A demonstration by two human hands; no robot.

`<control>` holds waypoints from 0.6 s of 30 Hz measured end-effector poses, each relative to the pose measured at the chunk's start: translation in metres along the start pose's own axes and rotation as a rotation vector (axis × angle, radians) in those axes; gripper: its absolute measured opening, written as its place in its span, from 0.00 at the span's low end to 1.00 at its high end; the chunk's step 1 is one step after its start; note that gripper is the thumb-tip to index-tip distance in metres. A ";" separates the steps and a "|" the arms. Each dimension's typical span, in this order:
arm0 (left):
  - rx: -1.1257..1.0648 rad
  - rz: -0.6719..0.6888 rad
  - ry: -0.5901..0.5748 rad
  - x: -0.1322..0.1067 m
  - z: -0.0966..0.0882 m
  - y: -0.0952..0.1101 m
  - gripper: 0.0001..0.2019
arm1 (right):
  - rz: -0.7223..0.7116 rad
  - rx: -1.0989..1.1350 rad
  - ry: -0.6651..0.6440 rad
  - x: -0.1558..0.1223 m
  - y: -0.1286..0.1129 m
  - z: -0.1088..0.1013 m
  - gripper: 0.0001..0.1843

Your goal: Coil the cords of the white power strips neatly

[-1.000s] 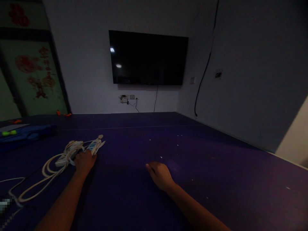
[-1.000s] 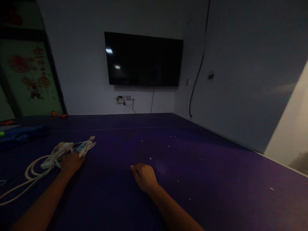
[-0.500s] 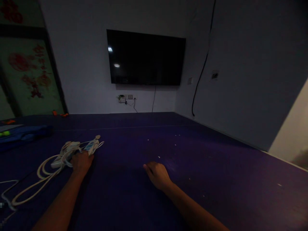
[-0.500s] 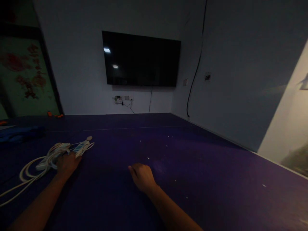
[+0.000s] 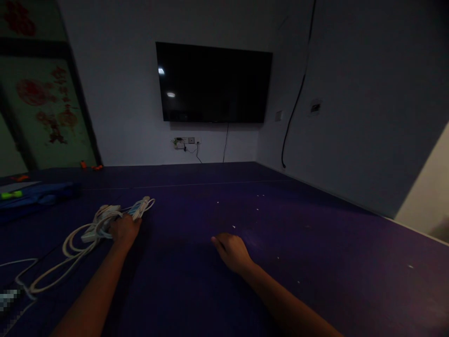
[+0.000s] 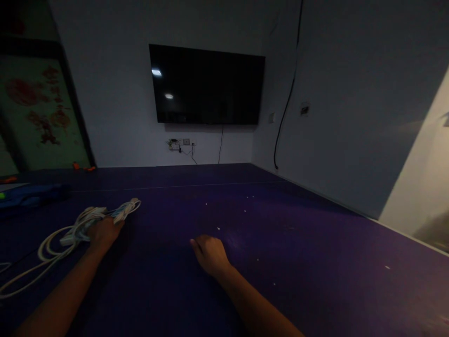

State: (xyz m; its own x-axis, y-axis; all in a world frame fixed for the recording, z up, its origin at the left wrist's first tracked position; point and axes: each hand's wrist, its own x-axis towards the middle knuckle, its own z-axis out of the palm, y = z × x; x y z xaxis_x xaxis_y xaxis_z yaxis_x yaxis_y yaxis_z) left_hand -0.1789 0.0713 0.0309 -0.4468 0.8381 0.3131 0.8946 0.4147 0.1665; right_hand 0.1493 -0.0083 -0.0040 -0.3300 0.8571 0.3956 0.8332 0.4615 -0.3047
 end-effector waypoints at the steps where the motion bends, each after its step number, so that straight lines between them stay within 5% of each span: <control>1: -0.009 -0.004 -0.001 0.000 -0.003 0.002 0.24 | 0.001 0.003 0.002 0.000 0.000 0.000 0.24; 18: -0.309 0.038 -0.072 -0.006 -0.053 0.041 0.24 | -0.020 0.003 0.002 0.001 0.003 0.004 0.21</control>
State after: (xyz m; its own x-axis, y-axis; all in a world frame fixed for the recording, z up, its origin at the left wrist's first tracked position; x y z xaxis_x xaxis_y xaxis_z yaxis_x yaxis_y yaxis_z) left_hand -0.1398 0.0643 0.0856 -0.4016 0.8784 0.2589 0.8602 0.2649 0.4357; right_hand 0.1495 -0.0050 -0.0076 -0.3457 0.8474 0.4030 0.8253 0.4790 -0.2991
